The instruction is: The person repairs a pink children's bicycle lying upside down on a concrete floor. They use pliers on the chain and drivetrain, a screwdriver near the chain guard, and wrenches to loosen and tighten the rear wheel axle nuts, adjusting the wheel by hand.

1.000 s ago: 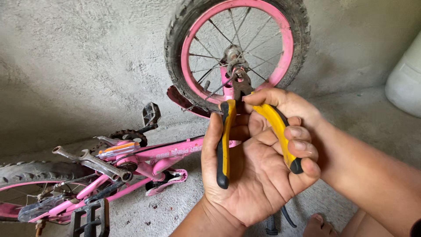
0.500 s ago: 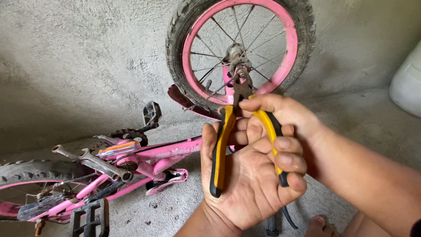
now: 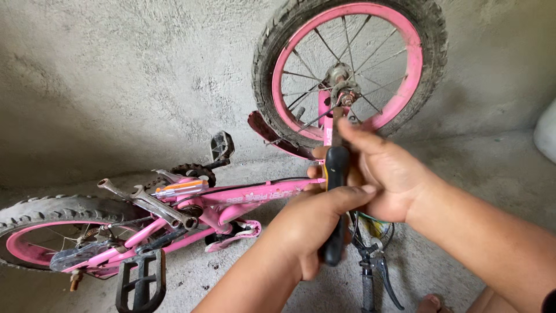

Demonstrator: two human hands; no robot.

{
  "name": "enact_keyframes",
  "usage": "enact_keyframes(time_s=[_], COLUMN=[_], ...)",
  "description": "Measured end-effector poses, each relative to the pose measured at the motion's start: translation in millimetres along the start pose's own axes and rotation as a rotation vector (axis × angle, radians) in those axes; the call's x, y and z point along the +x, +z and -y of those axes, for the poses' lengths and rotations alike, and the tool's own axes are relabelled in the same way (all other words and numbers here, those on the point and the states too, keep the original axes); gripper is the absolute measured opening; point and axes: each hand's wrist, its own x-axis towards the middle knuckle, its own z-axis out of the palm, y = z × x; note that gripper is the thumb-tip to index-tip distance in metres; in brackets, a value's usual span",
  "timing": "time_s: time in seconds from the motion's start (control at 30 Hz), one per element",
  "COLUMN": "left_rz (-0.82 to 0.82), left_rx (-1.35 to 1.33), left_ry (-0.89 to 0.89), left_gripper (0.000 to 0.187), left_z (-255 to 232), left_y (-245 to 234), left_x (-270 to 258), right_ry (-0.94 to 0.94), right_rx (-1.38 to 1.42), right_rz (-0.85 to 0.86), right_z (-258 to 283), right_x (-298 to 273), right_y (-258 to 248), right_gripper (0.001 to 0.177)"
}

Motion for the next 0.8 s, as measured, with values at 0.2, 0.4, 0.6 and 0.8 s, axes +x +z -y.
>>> enact_keyframes(time_s=[0.2, 0.4, 0.6, 0.8], left_rz=[-0.325, -0.488, -0.558, -0.62], left_rx=[0.387, 0.516, 0.638, 0.817], left_ry=[0.314, 0.429, 0.511, 0.593], left_gripper=[0.053, 0.042, 0.027, 0.028], left_z=[-2, -4, -3, -15], left_y=[1, -9, -30, -53], left_x=[-18, -19, -13, -15], right_ry=[0.101, 0.266, 0.262, 0.175], right_rx=[-0.252, -0.335, -0.301, -0.29], right_rz=[0.161, 0.213, 0.267, 0.081], right_z=[-9, 0, 3, 10], right_x=[12, -1, 2, 9], right_y=[-16, -15, -25, -36], right_gripper=[0.029, 0.025, 0.013, 0.013])
